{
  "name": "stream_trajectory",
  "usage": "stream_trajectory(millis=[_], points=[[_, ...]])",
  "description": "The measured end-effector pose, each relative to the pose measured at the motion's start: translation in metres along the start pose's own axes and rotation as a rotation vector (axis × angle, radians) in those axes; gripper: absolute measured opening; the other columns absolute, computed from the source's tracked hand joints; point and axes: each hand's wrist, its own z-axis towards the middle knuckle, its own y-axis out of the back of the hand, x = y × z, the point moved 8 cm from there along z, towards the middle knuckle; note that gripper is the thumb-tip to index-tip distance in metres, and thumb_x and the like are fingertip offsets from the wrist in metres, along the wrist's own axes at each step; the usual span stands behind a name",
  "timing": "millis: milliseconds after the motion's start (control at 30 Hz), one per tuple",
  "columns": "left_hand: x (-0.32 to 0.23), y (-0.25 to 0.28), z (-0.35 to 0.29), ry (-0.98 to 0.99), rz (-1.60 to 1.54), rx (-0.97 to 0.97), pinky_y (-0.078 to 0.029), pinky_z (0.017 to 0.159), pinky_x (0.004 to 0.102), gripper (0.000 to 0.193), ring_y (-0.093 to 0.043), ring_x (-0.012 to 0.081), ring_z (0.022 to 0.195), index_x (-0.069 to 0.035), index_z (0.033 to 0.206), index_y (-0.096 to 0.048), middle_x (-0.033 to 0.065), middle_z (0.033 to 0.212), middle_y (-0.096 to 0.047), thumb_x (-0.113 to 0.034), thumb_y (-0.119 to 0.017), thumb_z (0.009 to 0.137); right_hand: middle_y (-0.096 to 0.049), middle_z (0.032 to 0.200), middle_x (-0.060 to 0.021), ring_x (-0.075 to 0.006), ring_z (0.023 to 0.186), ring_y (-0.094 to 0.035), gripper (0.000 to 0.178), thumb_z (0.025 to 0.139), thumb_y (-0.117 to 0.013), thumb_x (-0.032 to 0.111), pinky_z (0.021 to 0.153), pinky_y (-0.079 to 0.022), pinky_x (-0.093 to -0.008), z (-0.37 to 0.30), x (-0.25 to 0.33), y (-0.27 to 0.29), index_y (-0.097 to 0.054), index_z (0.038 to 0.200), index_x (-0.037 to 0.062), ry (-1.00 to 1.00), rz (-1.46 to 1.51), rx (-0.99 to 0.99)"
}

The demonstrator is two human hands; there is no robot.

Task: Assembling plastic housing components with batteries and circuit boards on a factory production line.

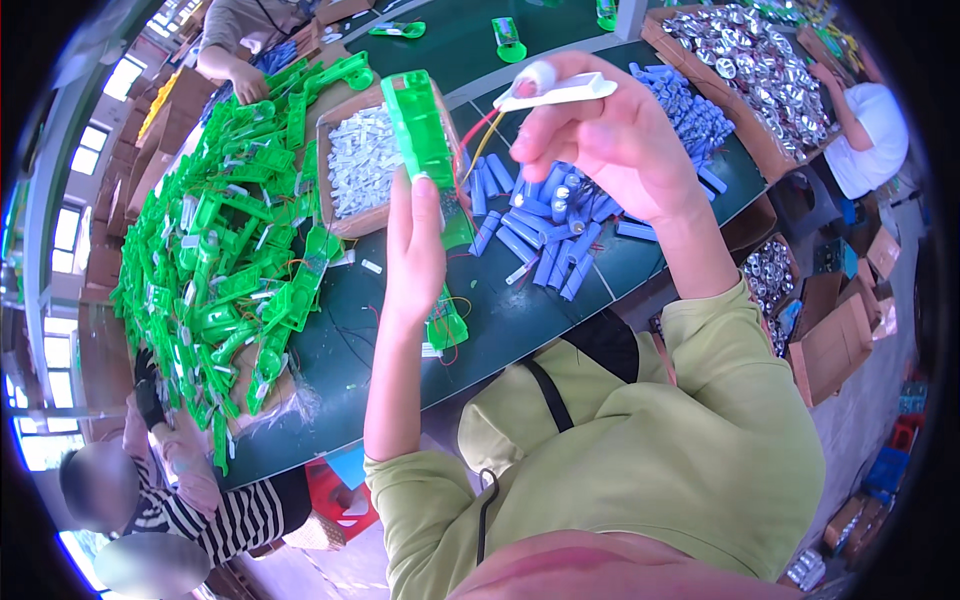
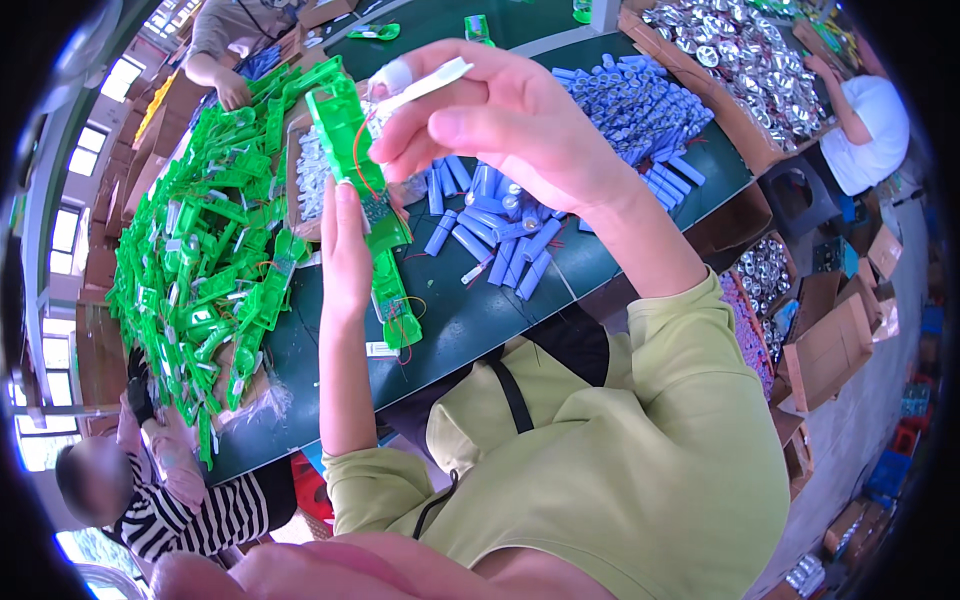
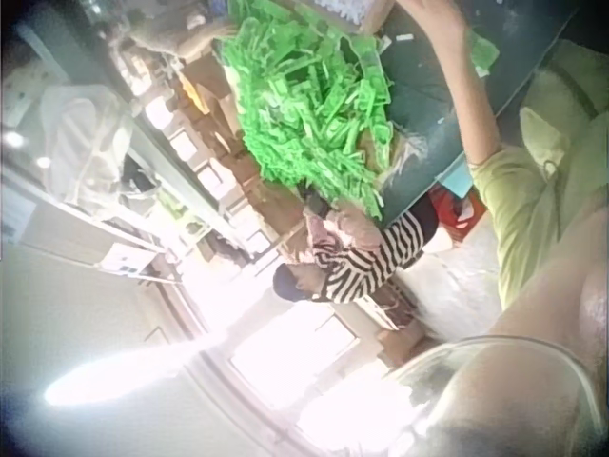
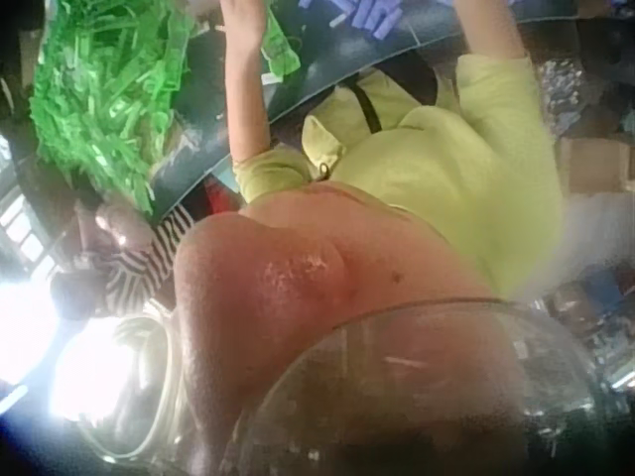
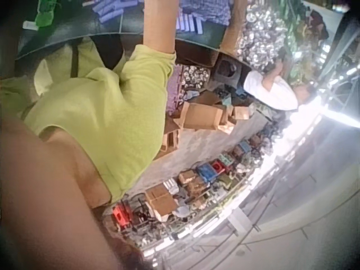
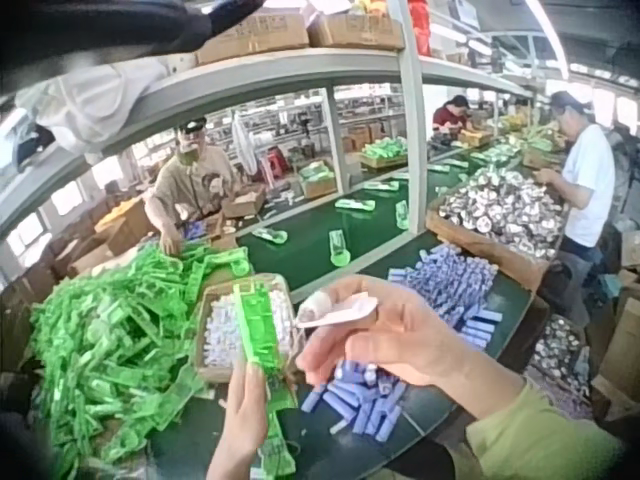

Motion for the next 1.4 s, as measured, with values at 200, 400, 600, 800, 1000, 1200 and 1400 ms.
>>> stream_trajectory(millis=[200, 400, 600, 800, 1000, 1200, 1400], points=[[-0.003, 0.003, -0.027, 0.037, 0.045, -0.057, -0.044, 0.073, 0.0274, 0.038, -0.052, 0.013, 0.081, -0.002, 0.121, -0.043, 0.0077, 0.091, -0.054, -0.03, -0.032, 0.098, -0.057, 0.067, -0.0001, -0.0067, 0.054, -0.051, 0.029, 0.092, -0.053, 0.024, 0.051, -0.042, -0.0209, -0.008, -0.033, 0.021, -0.065, 0.099, -0.0019, -0.338, -0.369, 0.057], [-0.011, -0.016, -0.04, -0.095, 0.251, 0.027, -0.039, 0.081, 0.0295, 0.048, -0.049, 0.0151, 0.089, 0.001, 0.127, -0.04, 0.007, 0.099, -0.054, -0.037, -0.034, 0.098, -0.056, 0.076, 0.0032, -0.0024, 0.071, -0.046, 0.034, 0.095, -0.049, 0.03, 0.063, -0.039, -0.0205, -0.016, -0.07, 0.016, -0.062, 0.091, -0.0014, -0.366, -0.237, 0.023], [0.005, -0.024, -0.034, -0.21, 0.6, -0.113, -0.042, 0.07, 0.0274, 0.04, -0.05, 0.0138, 0.078, 0.001, 0.126, -0.041, 0.0084, 0.089, -0.054, -0.026, -0.036, 0.097, -0.054, 0.07, 0.0026, -0.0032, 0.064, -0.047, 0.031, 0.095, -0.048, 0.029, 0.056, -0.035, -0.02, -0.047, -0.104, 0.043, -0.061, 0.082, 0.0045, -0.36, 0.034, -0.38], [-0.003, -0.033, -0.038, -0.189, 0.486, -0.182, -0.04, 0.077, 0.0254, 0.037, -0.049, 0.0122, 0.085, 0.002, 0.126, -0.042, 0.0079, 0.1, -0.054, -0.021, -0.033, 0.098, -0.049, 0.063, 0.0051, -0.0013, 0.059, -0.04, 0.038, 0.094, -0.047, 0.034, 0.051, -0.03, -0.0209, -0.054, -0.099, 0.044, -0.062, 0.075, 0.0048, -0.373, 0.022, -0.473], [0.01, -0.036, -0.039, -0.209, 0.619, -0.12, -0.041, 0.068, 0.0257, 0.036, -0.049, 0.0113, 0.075, 0.0, 0.126, -0.044, 0.0058, 0.088, -0.056, -0.02, -0.037, 0.097, -0.045, 0.06, 0.0054, -0.0018, 0.055, -0.036, 0.04, 0.094, -0.046, 0.036, 0.049, -0.027, -0.0216, -0.058, -0.101, 0.061, -0.06, 0.071, 0.0062, -0.432, -0.068, -0.399], [0.028, -0.049, -0.049, -0.099, 0.666, -0.037, -0.043, 0.06, 0.027, 0.037, -0.052, 0.0129, 0.065, 0.0, 0.127, -0.045, 0.007, 0.079, -0.057, -0.018, -0.04, 0.096, -0.051, 0.068, 0.0021, -0.0074, 0.066, -0.047, 0.036, 0.096, -0.042, 0.029, 0.062, -0.037, -0.023, -0.069, -0.102, 0.082, -0.059, 0.079, 0.0024, -0.289, -0.353, -0.517], [0.034, -0.07, -0.071, 0.137, 0.353, 0.292, -0.042, 0.058, 0.0247, 0.04, -0.053, 0.0119, 0.066, 0.001, 0.102, -0.052, 0.0058, 0.077, -0.054, -0.034, -0.036, 0.097, -0.06, 0.081, -0.0058, -0.0152, 0.08, -0.06, 0.031, 0.098, -0.038, 0.023, 0.075, -0.046, -0.0269, -0.07, -0.066, 0.064, -0.055, 0.094, -0.0019, 0.082, -0.353, -0.428]])
